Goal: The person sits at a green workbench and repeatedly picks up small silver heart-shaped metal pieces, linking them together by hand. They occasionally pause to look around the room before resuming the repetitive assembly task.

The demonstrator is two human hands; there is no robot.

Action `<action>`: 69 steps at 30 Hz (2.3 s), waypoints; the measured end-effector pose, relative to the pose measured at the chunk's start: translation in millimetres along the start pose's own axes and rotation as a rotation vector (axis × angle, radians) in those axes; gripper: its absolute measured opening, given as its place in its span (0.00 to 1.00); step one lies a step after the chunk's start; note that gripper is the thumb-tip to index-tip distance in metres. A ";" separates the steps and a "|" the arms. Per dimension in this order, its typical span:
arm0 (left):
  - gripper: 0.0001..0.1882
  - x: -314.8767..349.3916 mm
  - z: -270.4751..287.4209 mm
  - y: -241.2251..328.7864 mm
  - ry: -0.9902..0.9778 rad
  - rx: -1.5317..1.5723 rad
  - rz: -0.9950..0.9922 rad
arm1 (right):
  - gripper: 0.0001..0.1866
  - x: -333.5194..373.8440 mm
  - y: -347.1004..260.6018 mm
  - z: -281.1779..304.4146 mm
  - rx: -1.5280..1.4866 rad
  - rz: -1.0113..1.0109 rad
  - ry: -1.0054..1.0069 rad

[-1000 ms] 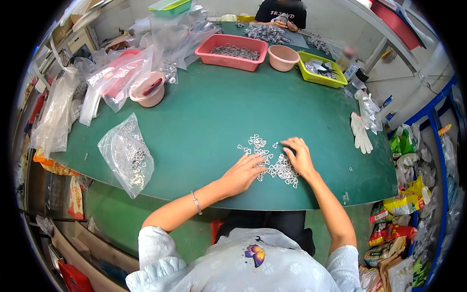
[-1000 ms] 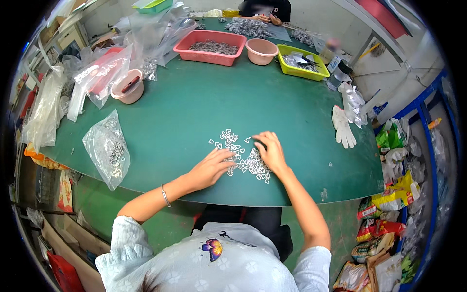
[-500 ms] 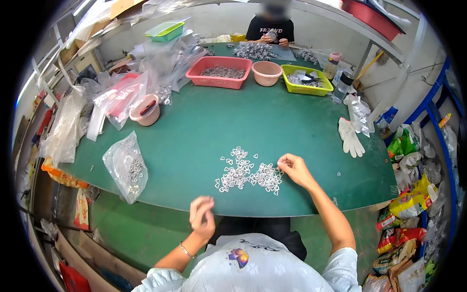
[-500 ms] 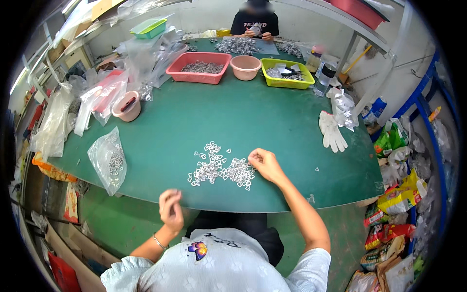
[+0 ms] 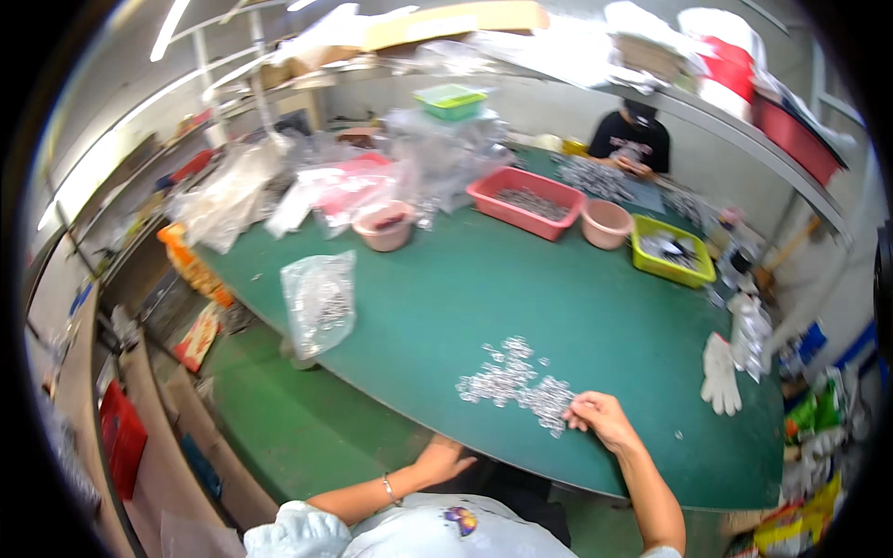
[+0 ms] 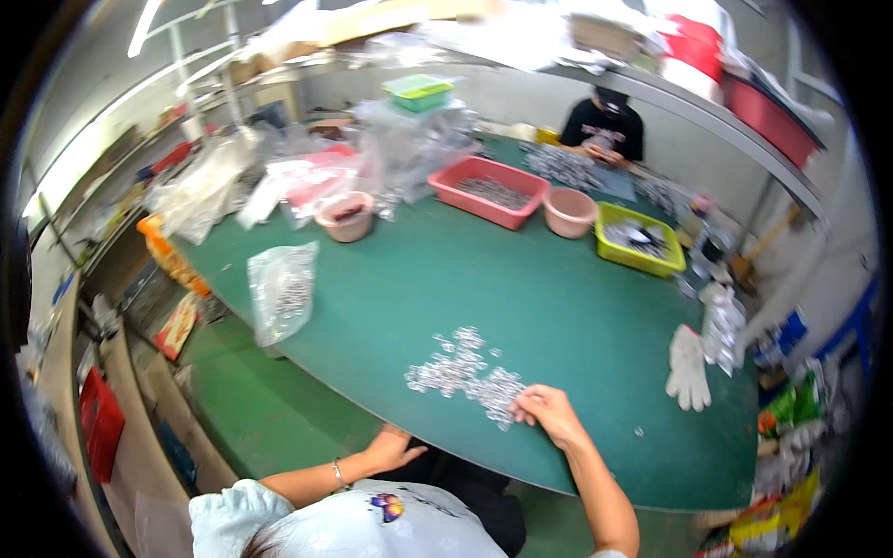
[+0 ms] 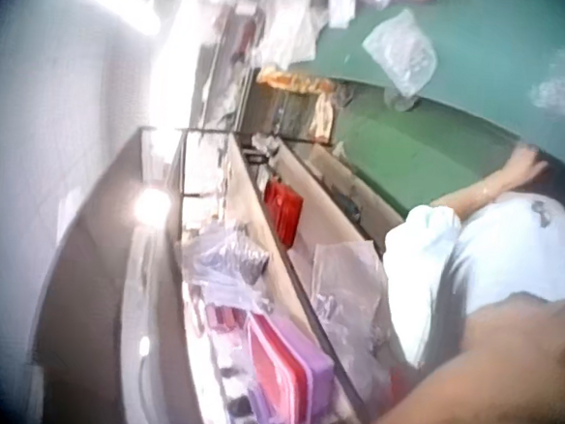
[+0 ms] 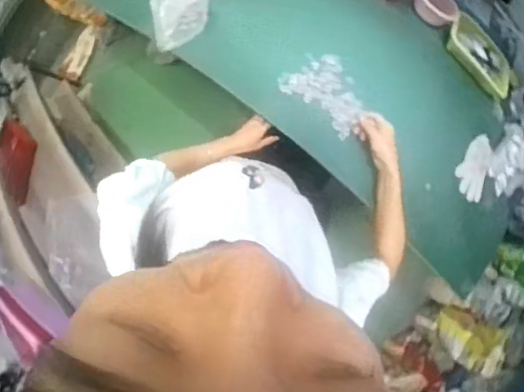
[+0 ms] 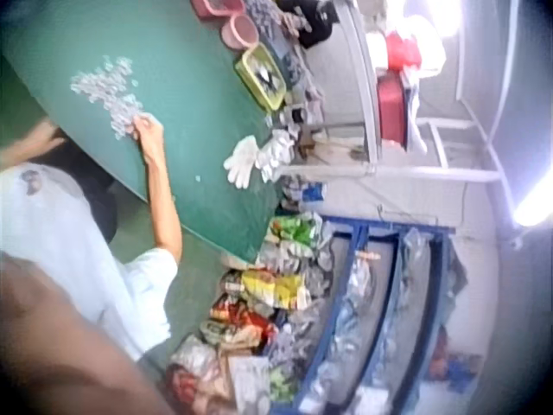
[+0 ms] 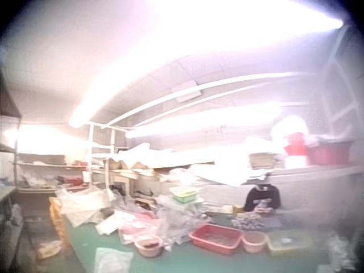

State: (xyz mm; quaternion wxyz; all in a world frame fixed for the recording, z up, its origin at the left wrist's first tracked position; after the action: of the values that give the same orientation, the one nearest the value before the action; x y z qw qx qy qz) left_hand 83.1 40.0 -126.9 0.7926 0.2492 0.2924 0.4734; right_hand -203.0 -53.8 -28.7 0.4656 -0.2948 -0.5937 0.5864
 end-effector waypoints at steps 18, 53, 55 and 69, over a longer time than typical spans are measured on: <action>0.20 -66.2 -32.8 -48.2 -0.102 0.003 -0.024 | 0.10 -98.4 -13.5 198.9 -0.505 -0.091 0.334; 0.19 -126.2 -42.9 -48.3 -0.333 0.147 -0.147 | 0.09 -32.3 -42.9 -82.2 1.239 0.388 0.468; 0.19 -120.8 -44.7 -44.7 -0.345 0.147 -0.158 | 0.08 -23.7 -46.2 -81.1 1.151 0.328 0.585; 0.15 -25.9 40.7 -4.7 -0.625 0.415 0.222 | 0.05 -1.8 -20.5 -46.2 0.648 -0.006 0.833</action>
State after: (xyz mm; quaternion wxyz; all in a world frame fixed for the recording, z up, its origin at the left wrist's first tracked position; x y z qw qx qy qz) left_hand 104.5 10.0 -95.5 0.7200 0.5666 0.0977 0.3885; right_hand -156.8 -38.8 -14.8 0.7311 -0.3420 -0.1473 0.5716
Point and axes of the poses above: each hand's wrist, its own x-axis away from the middle knuckle, its own z-axis out of the back of the hand, y = z × x, the point moved 3 cm from there along -x, towards the middle knuckle, and after that the axes turned 12 degrees about x, right-handed, at the moved point
